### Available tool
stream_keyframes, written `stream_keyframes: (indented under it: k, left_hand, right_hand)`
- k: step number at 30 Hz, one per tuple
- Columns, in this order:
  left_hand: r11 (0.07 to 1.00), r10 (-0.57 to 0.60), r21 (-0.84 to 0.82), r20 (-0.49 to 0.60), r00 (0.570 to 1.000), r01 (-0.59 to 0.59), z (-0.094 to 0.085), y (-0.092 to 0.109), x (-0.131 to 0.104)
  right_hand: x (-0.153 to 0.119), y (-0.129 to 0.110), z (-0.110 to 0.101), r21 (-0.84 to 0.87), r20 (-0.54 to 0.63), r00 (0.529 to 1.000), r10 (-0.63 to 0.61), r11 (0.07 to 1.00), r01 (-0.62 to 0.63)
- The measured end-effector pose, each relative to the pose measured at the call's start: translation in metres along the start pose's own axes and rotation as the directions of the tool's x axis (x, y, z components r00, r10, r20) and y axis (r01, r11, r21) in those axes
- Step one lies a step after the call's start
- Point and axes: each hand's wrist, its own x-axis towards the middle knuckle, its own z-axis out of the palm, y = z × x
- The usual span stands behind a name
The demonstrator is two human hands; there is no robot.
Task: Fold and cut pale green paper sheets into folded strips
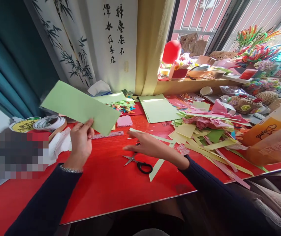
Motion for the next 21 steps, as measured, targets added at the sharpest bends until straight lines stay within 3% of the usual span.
stream_keyframes:
  k: [2, 4, 7, 9, 15, 18, 21]
  left_hand:
    - [0.999, -0.036, -0.006, -0.005, 0.999, 0.036, 0.01, -0.008, -0.016]
    - [0.994, -0.106, 0.015, -0.007, 0.994, 0.106, 0.02, -0.015, -0.033]
    - [0.977, -0.206, 0.07, 0.029, 0.978, 0.204, 0.026, -0.016, -0.044]
    - [0.972, -0.224, 0.086, 0.04, 0.974, 0.22, 0.024, -0.01, -0.036]
    - [0.981, -0.118, 0.155, 0.012, 0.993, 0.114, 0.005, 0.026, 0.038]
    - [0.973, -0.113, 0.206, 0.038, 0.993, 0.102, 0.007, 0.038, 0.083]
    - [0.965, -0.095, 0.246, 0.007, 0.995, 0.09, 0.016, 0.034, 0.126]
  right_hand:
    - [0.011, -0.005, 0.01, 0.37, -0.126, 0.992, 0.016, 0.929, 0.032]
    - [0.022, -0.006, 0.019, 0.605, -0.179, 0.981, 0.074, 0.795, 0.051]
    - [0.036, 0.001, 0.02, 0.702, -0.202, 0.959, 0.201, 0.713, -0.002]
    - [0.043, 0.008, 0.007, 0.704, -0.178, 0.957, 0.23, 0.71, -0.04]
    - [0.076, 0.019, -0.064, 0.515, -0.056, 0.978, 0.2, 0.845, -0.143]
    - [0.114, 0.021, -0.091, 0.412, -0.154, 0.961, 0.23, 0.899, -0.149]
    - [0.154, 0.025, -0.109, 0.341, -0.282, 0.917, 0.281, 0.923, -0.177]
